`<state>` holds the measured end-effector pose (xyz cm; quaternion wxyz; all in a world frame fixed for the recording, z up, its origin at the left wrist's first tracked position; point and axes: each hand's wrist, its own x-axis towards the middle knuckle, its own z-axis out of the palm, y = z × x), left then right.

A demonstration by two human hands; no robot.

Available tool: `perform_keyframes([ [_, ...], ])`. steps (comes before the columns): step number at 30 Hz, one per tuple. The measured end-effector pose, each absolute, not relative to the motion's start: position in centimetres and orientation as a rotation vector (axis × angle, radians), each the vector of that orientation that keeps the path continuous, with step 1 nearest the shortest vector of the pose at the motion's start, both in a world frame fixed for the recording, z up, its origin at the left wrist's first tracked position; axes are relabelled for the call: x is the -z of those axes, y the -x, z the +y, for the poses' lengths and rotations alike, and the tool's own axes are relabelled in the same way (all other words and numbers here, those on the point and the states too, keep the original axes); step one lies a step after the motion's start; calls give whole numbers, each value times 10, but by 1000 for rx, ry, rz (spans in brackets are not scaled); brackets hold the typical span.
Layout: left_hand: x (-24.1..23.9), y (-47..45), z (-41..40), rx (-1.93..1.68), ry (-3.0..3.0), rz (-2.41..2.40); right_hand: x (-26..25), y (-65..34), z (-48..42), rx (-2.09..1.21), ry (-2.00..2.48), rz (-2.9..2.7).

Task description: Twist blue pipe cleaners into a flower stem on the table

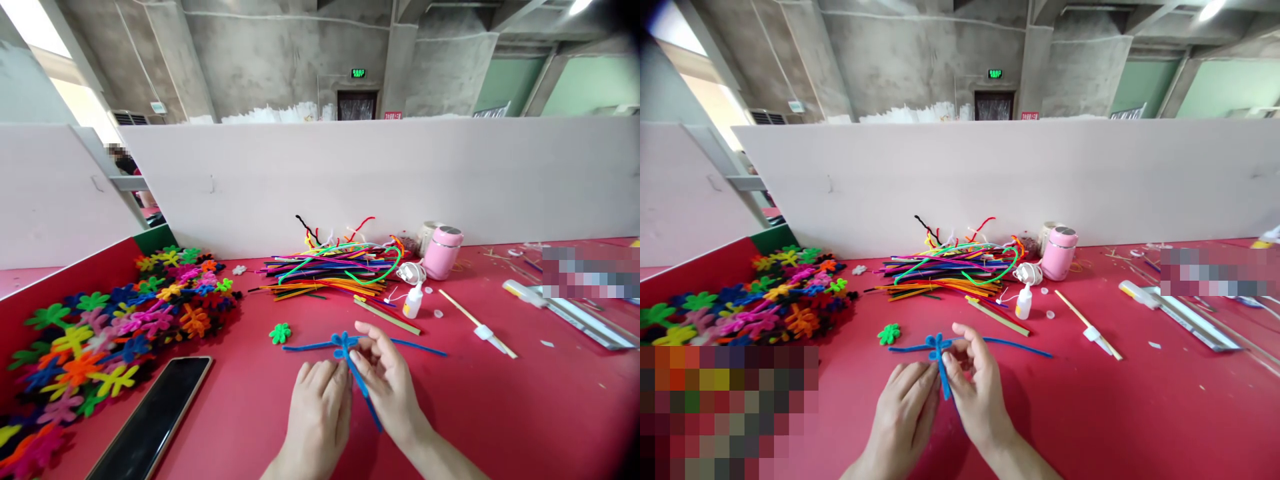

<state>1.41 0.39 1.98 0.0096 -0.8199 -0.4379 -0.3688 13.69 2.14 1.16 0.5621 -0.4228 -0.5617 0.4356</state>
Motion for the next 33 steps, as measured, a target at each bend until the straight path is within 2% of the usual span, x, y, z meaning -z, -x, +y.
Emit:
perform_keyframes([
  [8,-12,-8,-2,1410,2525,-1547,-11,-136,20,-949,1000,-1364],
  [12,-23,-13,-1,1552,2722,-1807,-15,-136,16,-932,980,-1426],
  [17,-30,-18,3,1757,2685,-1932,-13,-136,18,-900,986,-1468],
  [25,-24,-14,6,1524,2542,-1906,-13,-135,17,-905,934,-1483],
  [33,-20,-10,5,1291,2429,-1356,-20,-129,8,-909,1027,-1281],
])
